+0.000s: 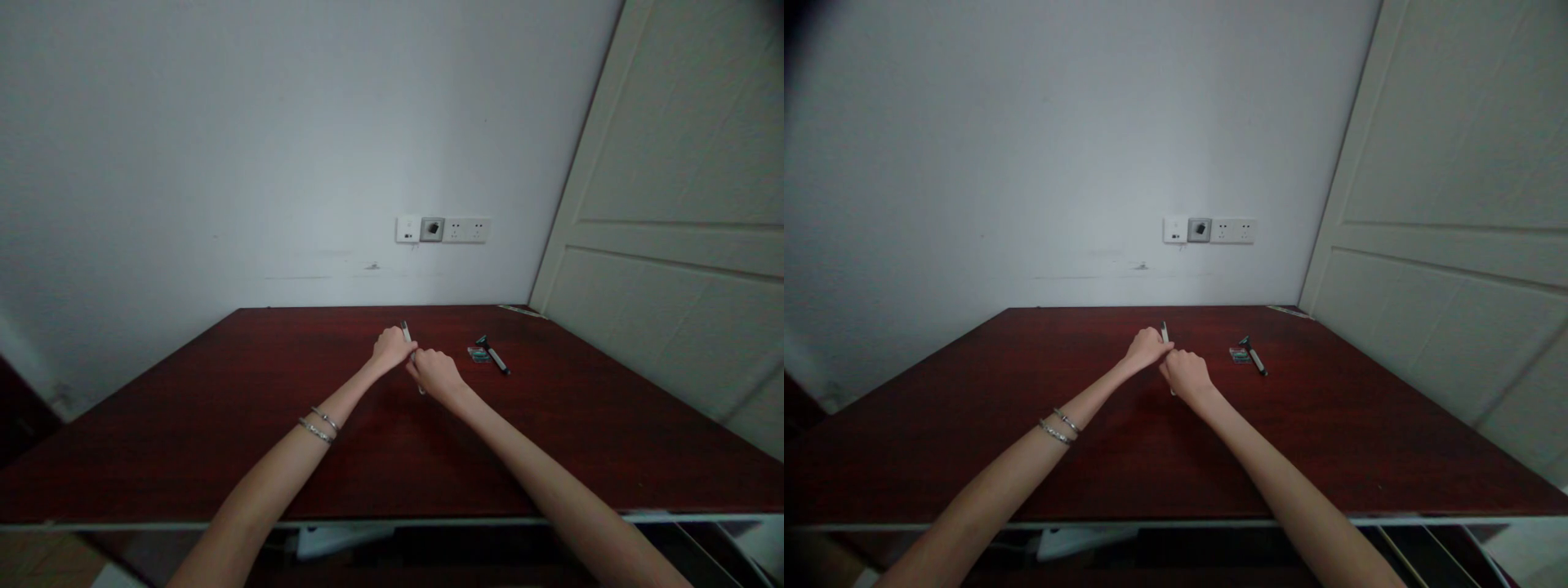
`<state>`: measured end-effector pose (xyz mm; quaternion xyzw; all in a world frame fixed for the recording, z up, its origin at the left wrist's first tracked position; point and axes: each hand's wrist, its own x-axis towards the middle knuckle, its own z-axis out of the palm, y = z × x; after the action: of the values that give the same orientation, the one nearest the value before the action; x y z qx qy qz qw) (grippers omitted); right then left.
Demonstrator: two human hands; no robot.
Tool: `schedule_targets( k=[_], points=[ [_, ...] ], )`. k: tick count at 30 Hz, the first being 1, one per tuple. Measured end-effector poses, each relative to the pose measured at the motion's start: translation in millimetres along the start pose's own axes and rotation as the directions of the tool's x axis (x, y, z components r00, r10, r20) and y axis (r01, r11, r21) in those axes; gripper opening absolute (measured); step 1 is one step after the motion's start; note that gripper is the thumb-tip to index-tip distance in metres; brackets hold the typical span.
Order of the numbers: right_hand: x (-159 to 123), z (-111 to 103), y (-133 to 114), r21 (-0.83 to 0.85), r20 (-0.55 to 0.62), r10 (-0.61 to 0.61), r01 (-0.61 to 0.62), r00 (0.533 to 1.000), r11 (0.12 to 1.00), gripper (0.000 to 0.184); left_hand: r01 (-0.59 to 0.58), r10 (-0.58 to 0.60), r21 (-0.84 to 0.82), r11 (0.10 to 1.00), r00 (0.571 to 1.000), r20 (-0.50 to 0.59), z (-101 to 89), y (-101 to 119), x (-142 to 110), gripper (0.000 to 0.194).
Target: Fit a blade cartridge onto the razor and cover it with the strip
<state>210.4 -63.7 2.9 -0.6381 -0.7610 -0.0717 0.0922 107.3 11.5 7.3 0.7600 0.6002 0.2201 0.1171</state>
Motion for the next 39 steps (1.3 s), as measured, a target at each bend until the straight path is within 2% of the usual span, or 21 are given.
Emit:
schedule_targets(
  k=[8,14,22,25,28,31,36,39],
  points=[
    [6.3,-2.9,-16.5,0.026,0.08,-0.057,0.055,0.995,0.998,0.037,0.039,-0.04,0.022,0.999,0.998,0.055,-4.8,-20.5,9.3,0.027],
    [3.6,-5.3,-8.9,0.079,0.077,-0.062,0.056,0.995,0.995,0.052,0.073,-0.082,0.068,0.995,0.987,0.141,-12.5,-38.9,9.5,0.022],
    [13.5,-6.1,40.1,0.086,0.049,0.05,-0.055,0.998,0.995,0.054,0.065,-0.097,0.122,0.99,0.957,0.275,-1.8,-52.8,6.6,0.021],
    [17.7,-6.6,59.9,0.086,0.053,0.084,-0.088,0.995,0.992,0.054,0.051,-0.108,0.215,0.975,0.959,0.262,3.7,-54.3,7.1,0.02],
    [20.7,-6.1,78.0,0.086,0.062,0.115,-0.12,0.991,0.989,0.054,0.043,-0.105,0.271,0.962,0.97,0.22,8.3,-53.0,6.3,0.029],
    [22.8,-4.7,93.8,0.08,0.094,0.168,-0.175,0.981,0.981,0.053,0.025,-0.093,0.305,0.952,0.973,0.209,12.3,-50.9,4.9,0.03],
    [26.2,-3.7,123.5,0.054,0.085,0.247,-0.252,0.965,0.966,0.039,-0.029,-0.049,0.349,0.937,0.976,0.214,15.1,-49.4,2.3,0.028],
    [31.1,0.5,147.0,0.046,0.071,0.166,-0.169,0.984,0.984,0.026,-0.066,-0.014,0.357,0.932,0.976,0.218,15.0,-49.6,-0.1,0.028]
  ],
)
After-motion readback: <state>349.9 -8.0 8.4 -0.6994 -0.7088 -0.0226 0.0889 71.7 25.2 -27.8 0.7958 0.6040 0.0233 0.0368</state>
